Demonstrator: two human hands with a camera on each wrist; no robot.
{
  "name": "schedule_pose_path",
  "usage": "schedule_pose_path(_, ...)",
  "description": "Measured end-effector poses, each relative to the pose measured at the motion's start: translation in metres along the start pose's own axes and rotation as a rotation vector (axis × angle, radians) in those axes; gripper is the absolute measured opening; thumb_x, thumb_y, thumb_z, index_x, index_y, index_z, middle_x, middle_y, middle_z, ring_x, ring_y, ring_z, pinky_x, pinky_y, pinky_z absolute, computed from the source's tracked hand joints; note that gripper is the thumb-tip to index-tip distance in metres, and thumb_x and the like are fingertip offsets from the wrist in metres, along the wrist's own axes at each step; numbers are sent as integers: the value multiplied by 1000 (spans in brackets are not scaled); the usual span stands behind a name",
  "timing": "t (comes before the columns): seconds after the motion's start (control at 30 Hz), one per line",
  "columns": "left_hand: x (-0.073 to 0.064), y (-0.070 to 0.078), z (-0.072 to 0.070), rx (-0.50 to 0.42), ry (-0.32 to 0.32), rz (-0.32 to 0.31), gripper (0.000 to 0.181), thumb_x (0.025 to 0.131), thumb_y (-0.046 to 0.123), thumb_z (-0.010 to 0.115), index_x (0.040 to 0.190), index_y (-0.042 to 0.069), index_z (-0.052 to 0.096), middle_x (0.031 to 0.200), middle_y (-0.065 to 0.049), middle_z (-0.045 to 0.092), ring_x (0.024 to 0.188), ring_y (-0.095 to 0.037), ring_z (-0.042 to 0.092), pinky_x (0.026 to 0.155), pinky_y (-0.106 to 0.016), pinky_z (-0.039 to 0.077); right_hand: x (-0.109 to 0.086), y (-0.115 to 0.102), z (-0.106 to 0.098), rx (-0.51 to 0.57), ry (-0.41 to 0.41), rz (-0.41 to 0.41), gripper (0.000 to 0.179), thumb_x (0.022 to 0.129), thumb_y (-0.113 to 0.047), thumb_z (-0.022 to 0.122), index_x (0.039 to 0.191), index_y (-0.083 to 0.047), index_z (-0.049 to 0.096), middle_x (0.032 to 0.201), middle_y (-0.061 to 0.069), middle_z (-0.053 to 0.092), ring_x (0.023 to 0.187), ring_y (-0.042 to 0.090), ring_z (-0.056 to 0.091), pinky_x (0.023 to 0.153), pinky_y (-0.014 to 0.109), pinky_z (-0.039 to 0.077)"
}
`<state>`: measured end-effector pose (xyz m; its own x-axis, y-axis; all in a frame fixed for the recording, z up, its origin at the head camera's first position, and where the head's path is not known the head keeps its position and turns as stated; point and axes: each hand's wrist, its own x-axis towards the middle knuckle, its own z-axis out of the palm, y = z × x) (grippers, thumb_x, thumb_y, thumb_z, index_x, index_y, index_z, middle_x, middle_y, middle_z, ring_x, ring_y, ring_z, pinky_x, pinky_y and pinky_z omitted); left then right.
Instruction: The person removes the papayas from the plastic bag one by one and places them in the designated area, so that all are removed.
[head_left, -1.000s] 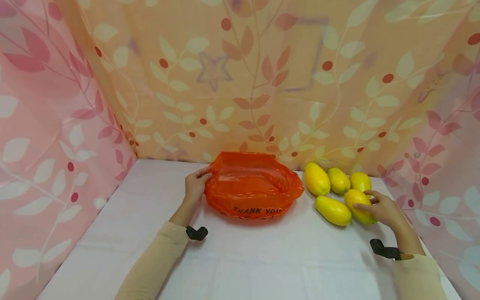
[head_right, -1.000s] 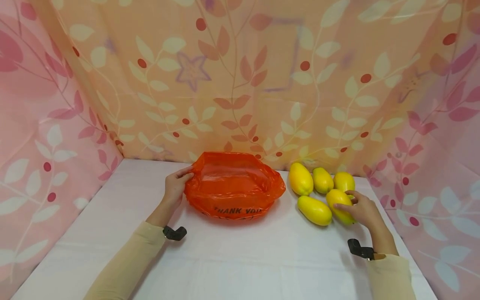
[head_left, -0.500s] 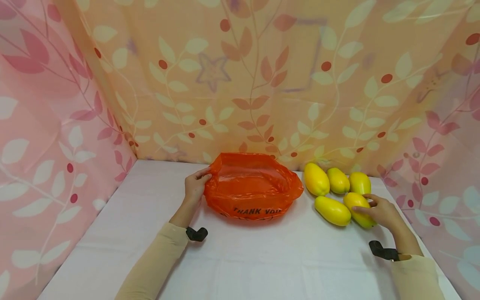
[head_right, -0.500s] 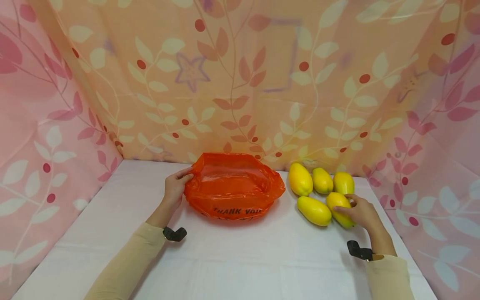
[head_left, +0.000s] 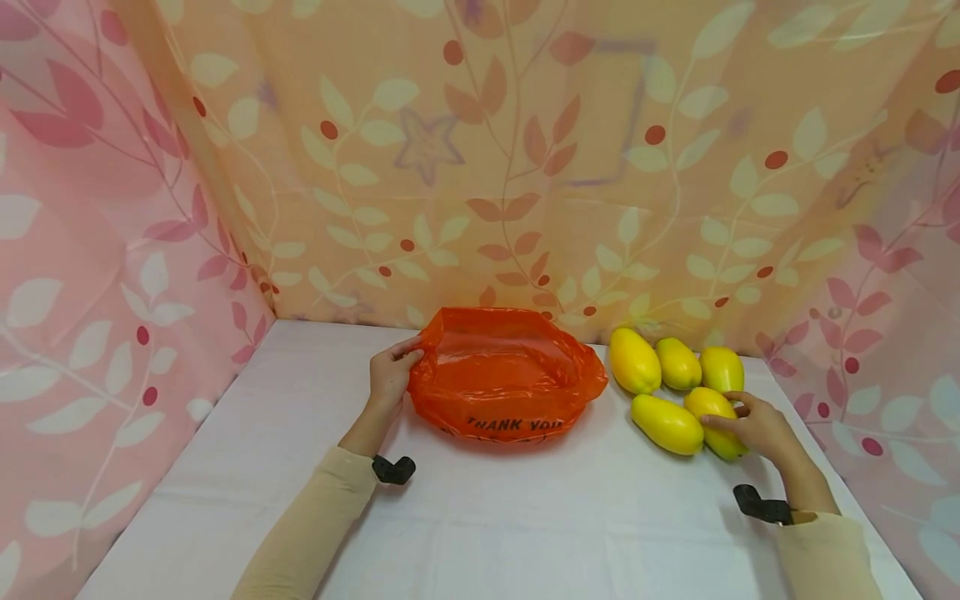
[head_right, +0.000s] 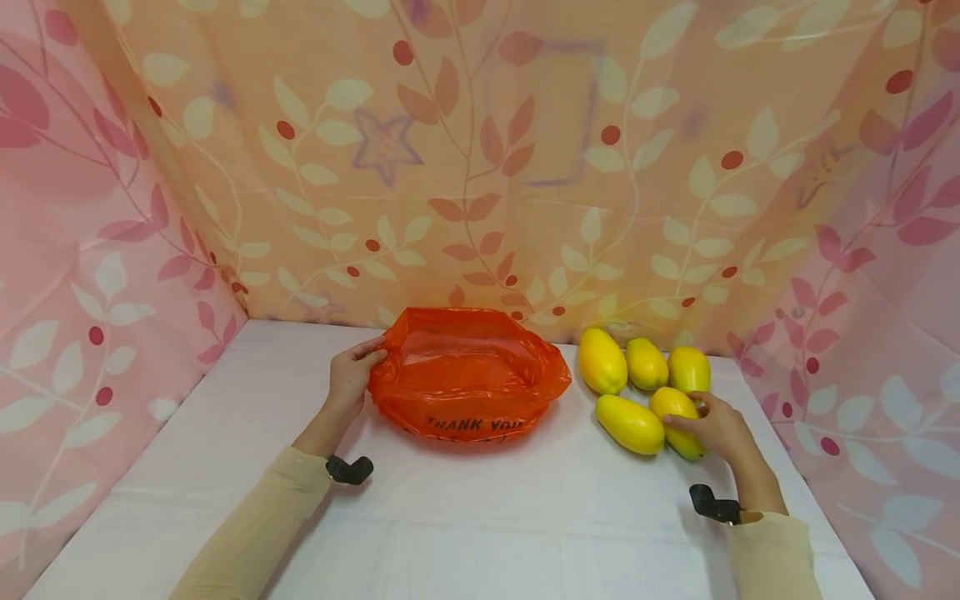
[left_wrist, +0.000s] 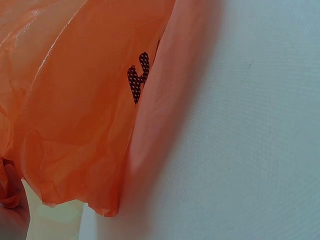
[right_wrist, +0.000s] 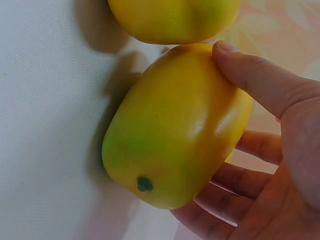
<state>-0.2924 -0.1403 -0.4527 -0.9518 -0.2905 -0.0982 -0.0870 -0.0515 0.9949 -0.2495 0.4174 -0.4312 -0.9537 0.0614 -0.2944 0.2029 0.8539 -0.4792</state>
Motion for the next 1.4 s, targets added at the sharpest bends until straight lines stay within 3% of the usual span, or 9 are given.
schedule_pose_path(0.73, 0, -1, 1, -21, -4, 11, 31, 94, 7, 63, 125, 5, 67, 130, -14, 62, 114, -21, 55, 76, -7, 49, -3, 3, 0, 20, 2, 21, 109, 81, -76, 52, 145, 9, 28, 134, 44, 36, 107, 50, 49, 85, 56, 51)
schedule_pose_path(1.13, 1, -4, -2, -14, 1, -3, 31, 94, 8, 62, 125, 7, 67, 128, -15, 63, 112, -20, 56, 78, -10, 50, -7, 2, -3, 25, 16, -15, 96, 90, -67, 47, 143, 10, 29, 132, 42, 41, 105, 49, 52, 83, 56, 51)
schedule_pose_path(1.4, -1, -4, -2, 3, 6, 0, 31, 94, 9, 62, 125, 7, 67, 129, -14, 63, 114, -20, 57, 85, -13, 51, -13, -1, -8, 39, 56, 0, 96, 92, -68, 42, 142, 12, 29, 135, 44, 34, 111, 55, 44, 86, 61, 48)
